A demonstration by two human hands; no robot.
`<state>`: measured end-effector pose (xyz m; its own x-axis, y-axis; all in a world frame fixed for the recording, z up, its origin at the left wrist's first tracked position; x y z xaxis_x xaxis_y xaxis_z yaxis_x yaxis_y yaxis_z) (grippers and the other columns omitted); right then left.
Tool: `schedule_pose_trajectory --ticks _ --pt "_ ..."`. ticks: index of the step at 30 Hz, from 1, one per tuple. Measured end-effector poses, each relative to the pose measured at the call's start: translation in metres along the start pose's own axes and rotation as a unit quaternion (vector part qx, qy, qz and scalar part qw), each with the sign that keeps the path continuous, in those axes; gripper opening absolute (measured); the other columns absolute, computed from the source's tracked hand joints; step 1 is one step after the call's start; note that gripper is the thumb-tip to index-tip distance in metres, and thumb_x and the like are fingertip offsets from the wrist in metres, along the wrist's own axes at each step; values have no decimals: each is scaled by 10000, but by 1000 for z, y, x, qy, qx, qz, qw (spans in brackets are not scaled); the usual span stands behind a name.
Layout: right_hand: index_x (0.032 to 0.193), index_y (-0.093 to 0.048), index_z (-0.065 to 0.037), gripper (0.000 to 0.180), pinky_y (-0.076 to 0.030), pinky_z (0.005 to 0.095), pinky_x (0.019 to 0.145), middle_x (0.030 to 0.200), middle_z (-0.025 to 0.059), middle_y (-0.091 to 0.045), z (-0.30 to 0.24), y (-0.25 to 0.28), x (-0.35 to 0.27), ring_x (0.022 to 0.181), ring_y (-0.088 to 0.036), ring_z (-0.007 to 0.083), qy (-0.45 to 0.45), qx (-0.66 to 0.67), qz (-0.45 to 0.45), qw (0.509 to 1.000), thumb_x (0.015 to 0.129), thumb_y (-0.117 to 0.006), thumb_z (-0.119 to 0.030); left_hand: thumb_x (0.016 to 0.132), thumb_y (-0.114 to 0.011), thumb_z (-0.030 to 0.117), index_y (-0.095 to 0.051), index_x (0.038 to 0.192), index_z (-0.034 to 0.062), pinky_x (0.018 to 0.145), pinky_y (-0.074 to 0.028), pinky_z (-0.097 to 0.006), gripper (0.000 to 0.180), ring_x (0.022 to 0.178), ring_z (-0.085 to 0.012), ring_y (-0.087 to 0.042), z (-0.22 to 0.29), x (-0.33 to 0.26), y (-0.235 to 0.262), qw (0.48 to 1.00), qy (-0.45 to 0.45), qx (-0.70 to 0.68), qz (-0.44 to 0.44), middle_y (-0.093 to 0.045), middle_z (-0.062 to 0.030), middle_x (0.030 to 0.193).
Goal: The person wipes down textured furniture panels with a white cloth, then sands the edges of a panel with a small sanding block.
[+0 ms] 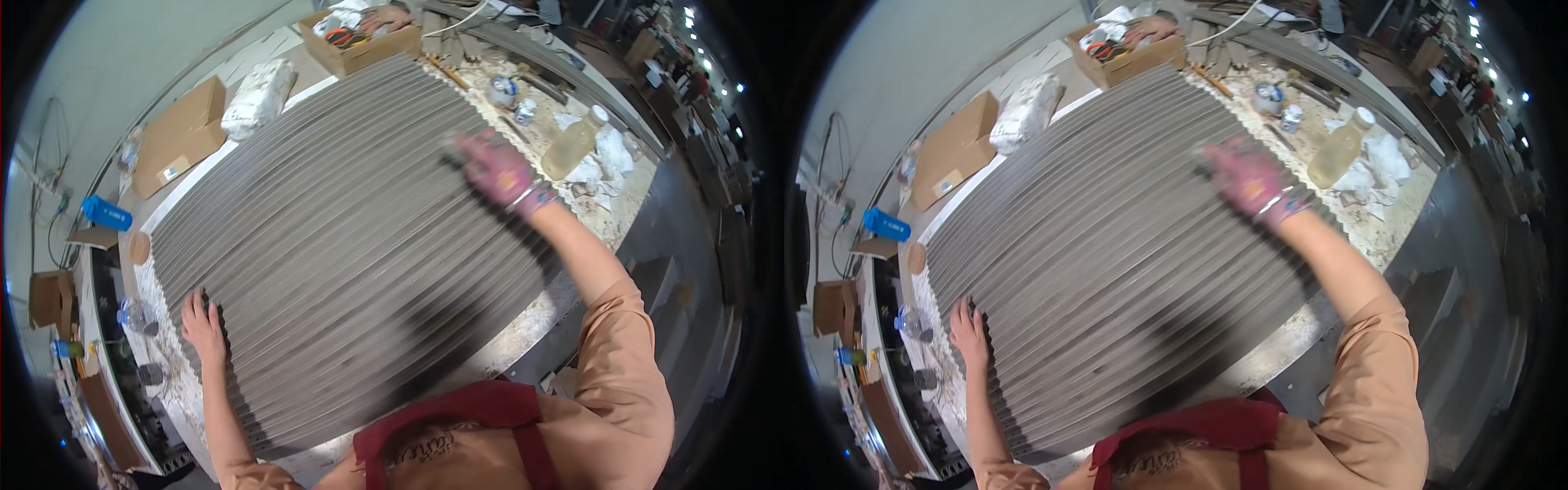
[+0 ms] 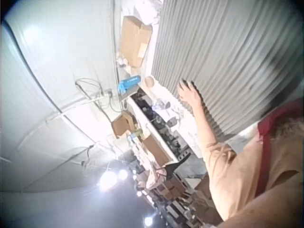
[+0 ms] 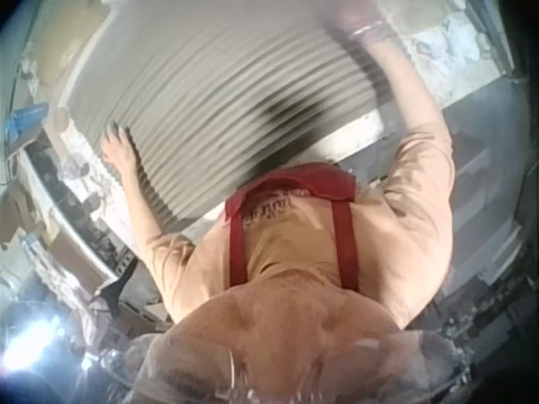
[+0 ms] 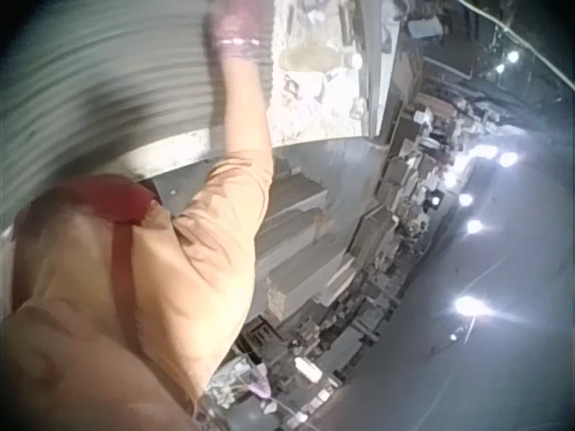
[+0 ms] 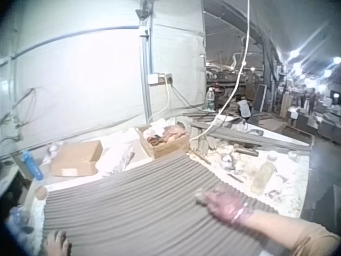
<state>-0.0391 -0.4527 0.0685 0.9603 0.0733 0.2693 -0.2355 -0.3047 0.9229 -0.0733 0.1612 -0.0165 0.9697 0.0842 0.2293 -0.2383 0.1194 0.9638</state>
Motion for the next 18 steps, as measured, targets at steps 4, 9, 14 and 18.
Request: schedule_pose_trajectory --ticks 4,9,14,18 --pt "1381 -448 -240 418 -484 449 924 1236 92 -606 -213 -111 -32 1082 -598 338 362 95 12 927 990 -395 -378 990 -418 444 -438 1422 201 1065 -258 -552 497 1392 -288 -310 -9 35 -19 995 40 79 36 -338 -92 1515" --pt "1318 -536 -265 399 -444 450 989 1290 116 -577 -319 -105 -28 1133 -574 327 128 197 -427 873 980 -415 -437 991 -406 466 -400 1448 227 1082 -240 -561 515 1404 -265 -300 7 38 -16 998 56 40 -13 -337 -60 1526" --pt "1251 -606 -288 378 -350 509 1060 1404 95 -510 -110 -136 30 1286 -469 360 96 -13 -139 986 875 -570 -312 994 -401 464 -402 1448 229 1088 -233 -548 511 1402 -257 -304 -7 29 -21 997 67 45 0 -339 -51 1527" --pt "1287 -584 -232 456 -457 467 936 1292 119 -600 128 -40 54 1134 -592 342 -135 -97 -21 986 835 -626 -197 1003 -363 473 -393 1456 215 1093 -227 -536 523 1408 -260 -295 3 35 -26 998 53 39 -5 -334 -54 1530"
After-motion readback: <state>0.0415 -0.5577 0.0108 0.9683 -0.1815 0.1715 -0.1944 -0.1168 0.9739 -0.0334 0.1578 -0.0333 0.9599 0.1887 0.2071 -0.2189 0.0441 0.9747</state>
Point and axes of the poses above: each hand's wrist, its own x-axis towards the middle knuckle, its own y-axis out of the back of the hand, z = x × y, the point moved 4 cm from there along x, towards the middle knuckle
